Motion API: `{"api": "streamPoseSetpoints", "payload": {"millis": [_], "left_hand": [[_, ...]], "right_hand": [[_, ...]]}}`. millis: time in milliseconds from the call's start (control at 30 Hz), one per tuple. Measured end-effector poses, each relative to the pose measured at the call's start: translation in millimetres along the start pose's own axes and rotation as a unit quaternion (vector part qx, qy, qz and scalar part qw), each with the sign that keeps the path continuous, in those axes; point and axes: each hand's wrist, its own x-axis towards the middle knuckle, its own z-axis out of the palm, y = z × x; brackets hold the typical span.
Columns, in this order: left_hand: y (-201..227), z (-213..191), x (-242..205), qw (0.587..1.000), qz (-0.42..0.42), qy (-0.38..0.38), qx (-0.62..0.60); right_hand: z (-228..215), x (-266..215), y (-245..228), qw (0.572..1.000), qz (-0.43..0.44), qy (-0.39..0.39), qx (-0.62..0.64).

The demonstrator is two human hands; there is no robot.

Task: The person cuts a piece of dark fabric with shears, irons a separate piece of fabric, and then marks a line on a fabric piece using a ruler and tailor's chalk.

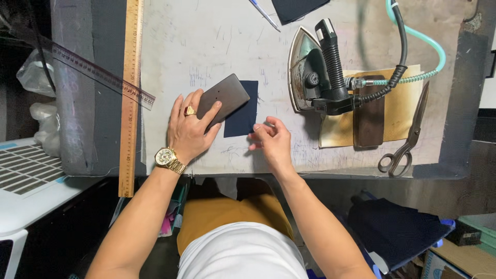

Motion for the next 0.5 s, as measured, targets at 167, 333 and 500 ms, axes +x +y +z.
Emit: {"api": "streamPoseSetpoints", "payload": {"millis": [167,333,500], "left_hand": [[-2,4,-2,1.000,-0.001,0.015,0.006],[-1,2,-2,1.000,-0.002,0.027,-0.001],[0,2,1,0.999,0.004,0.045,-0.002]], "right_hand": [[-18,24,31,0.979,-0.111,0.047,-0.163],[7,4,1,0.995,-0.043,0.086,-0.012],[9,-2,-14,0.996,0.046,-0.008,-0.075]]}}
